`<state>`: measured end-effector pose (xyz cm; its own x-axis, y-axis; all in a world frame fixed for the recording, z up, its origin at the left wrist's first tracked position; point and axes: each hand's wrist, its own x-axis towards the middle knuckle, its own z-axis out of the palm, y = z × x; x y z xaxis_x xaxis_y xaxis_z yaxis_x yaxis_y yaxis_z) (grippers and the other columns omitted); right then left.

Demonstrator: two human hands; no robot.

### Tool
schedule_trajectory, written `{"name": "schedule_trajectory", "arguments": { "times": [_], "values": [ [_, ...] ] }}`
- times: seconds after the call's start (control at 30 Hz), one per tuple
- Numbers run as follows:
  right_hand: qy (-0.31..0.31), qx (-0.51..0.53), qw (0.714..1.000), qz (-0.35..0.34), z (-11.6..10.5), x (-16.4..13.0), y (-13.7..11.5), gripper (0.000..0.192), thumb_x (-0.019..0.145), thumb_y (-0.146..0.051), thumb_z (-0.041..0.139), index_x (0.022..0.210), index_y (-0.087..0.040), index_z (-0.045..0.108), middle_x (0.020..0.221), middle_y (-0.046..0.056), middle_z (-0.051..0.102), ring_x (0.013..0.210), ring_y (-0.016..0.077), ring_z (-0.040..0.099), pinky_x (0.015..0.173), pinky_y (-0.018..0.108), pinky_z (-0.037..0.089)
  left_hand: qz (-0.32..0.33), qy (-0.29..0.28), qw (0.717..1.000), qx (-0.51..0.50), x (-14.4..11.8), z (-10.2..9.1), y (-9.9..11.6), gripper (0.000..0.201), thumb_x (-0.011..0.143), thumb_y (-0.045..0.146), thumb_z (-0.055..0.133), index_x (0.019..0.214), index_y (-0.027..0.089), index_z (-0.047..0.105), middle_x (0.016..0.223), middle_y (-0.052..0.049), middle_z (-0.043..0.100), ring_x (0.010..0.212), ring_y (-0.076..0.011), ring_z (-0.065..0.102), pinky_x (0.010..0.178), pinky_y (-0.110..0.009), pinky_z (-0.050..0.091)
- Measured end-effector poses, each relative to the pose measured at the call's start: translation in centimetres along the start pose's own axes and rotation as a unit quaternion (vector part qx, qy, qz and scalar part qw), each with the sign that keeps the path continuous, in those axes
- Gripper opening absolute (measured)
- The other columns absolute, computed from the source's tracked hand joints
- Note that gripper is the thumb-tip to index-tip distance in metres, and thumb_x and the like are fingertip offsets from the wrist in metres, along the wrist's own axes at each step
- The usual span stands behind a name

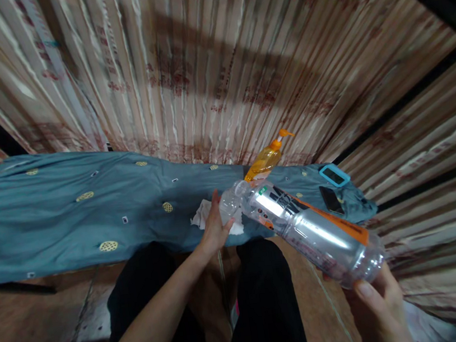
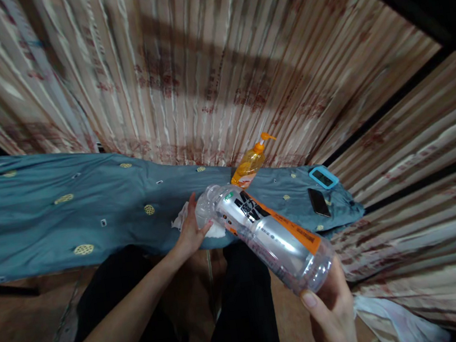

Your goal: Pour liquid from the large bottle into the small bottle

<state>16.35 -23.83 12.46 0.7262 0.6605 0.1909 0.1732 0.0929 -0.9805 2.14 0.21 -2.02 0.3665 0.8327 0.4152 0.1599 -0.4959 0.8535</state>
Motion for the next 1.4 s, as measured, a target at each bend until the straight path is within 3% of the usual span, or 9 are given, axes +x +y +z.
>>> {"name": "schedule_trajectory", "arguments": {
  "times": [0.17, 0.5, 0.8, 0.87, 1.0, 1.17, 1.4],
  "values": [
    [-0.004, -0.006, 1.000, 0.003, 0.1, -0.1, -0.2, 0.072, 0.073, -0.042, 0.071, 0.138, -0.021, 0.049, 0.129, 0.010, 0.062, 0.121, 0.0337, 0.057, 0.095, 0.045, 0.049, -0.005, -0.001, 1.000, -0.009, 0.0, 0.0, 0.0, 0.094, 0.080, 0.026, 0.066, 0.153, 0.019, 0.007, 0.150, -0.017, 0.042, 0.138, -0.0309, 0.043, 0.115, -0.050, 0.035],
    [0.012, -0.009, 1.000, -0.028, -0.5, 0.4, 1.2, 0.075, 0.067, -0.044, 0.074, 0.135, -0.020, 0.053, 0.115, 0.012, 0.068, 0.111, 0.0360, 0.062, 0.092, 0.054, 0.050, -0.016, -0.005, 1.000, -0.020, -0.1, -0.1, 0.1, 0.093, 0.081, 0.028, 0.066, 0.153, 0.018, 0.008, 0.150, -0.018, 0.041, 0.139, -0.0316, 0.042, 0.115, -0.050, 0.034],
    [-0.007, -0.023, 0.999, -0.034, -1.0, 0.6, 1.1, 0.069, 0.071, -0.043, 0.072, 0.133, -0.018, 0.055, 0.110, 0.011, 0.069, 0.103, 0.0330, 0.064, 0.086, 0.048, 0.052, -0.008, -0.005, 1.000, -0.029, 0.0, 0.1, -0.1, 0.095, 0.079, 0.024, 0.066, 0.154, 0.019, 0.007, 0.150, -0.018, 0.042, 0.139, -0.0311, 0.041, 0.116, -0.051, 0.034],
    [-0.005, -0.012, 0.999, -0.033, -0.9, 0.8, 0.9, 0.068, 0.072, -0.042, 0.071, 0.134, -0.020, 0.054, 0.110, 0.011, 0.068, 0.095, 0.0295, 0.065, 0.081, 0.045, 0.052, -0.012, -0.007, 0.999, -0.029, -0.1, 0.1, -0.2, 0.095, 0.079, 0.024, 0.066, 0.154, 0.019, 0.006, 0.150, -0.018, 0.042, 0.139, -0.0313, 0.041, 0.115, -0.051, 0.034],
    [-0.012, 0.017, 0.999, -0.039, -0.4, 1.2, 0.4, 0.069, 0.073, -0.039, 0.071, 0.137, -0.024, 0.052, 0.107, 0.009, 0.065, 0.069, 0.0197, 0.059, 0.058, 0.033, 0.049, -0.018, -0.006, 0.999, -0.036, -0.1, 0.1, -0.1, 0.096, 0.079, 0.027, 0.066, 0.153, 0.020, 0.006, 0.151, -0.017, 0.040, 0.139, -0.0316, 0.042, 0.115, -0.051, 0.035],
    [-0.025, 0.015, 0.999, -0.025, 0.6, 0.7, -0.8, 0.070, 0.079, -0.044, 0.067, 0.143, -0.026, 0.045, 0.114, 0.013, 0.061, 0.071, 0.0219, 0.060, 0.057, 0.036, 0.050, -0.026, -0.006, 0.999, -0.030, 0.0, 0.1, 0.1, 0.095, 0.080, 0.027, 0.067, 0.153, 0.018, 0.008, 0.149, -0.018, 0.042, 0.139, -0.0317, 0.042, 0.116, -0.049, 0.034],
    [-0.036, 0.037, 0.999, -0.012, 0.6, 0.5, -0.9, 0.072, 0.077, -0.050, 0.068, 0.142, -0.029, 0.045, 0.102, 0.009, 0.059, 0.066, 0.0208, 0.059, 0.048, 0.032, 0.046, -0.025, -0.008, 0.999, -0.018, -0.1, 0.1, 0.3, 0.095, 0.080, 0.023, 0.066, 0.153, 0.019, 0.006, 0.151, -0.018, 0.040, 0.140, -0.0311, 0.041, 0.116, -0.051, 0.033]
  ]
}}
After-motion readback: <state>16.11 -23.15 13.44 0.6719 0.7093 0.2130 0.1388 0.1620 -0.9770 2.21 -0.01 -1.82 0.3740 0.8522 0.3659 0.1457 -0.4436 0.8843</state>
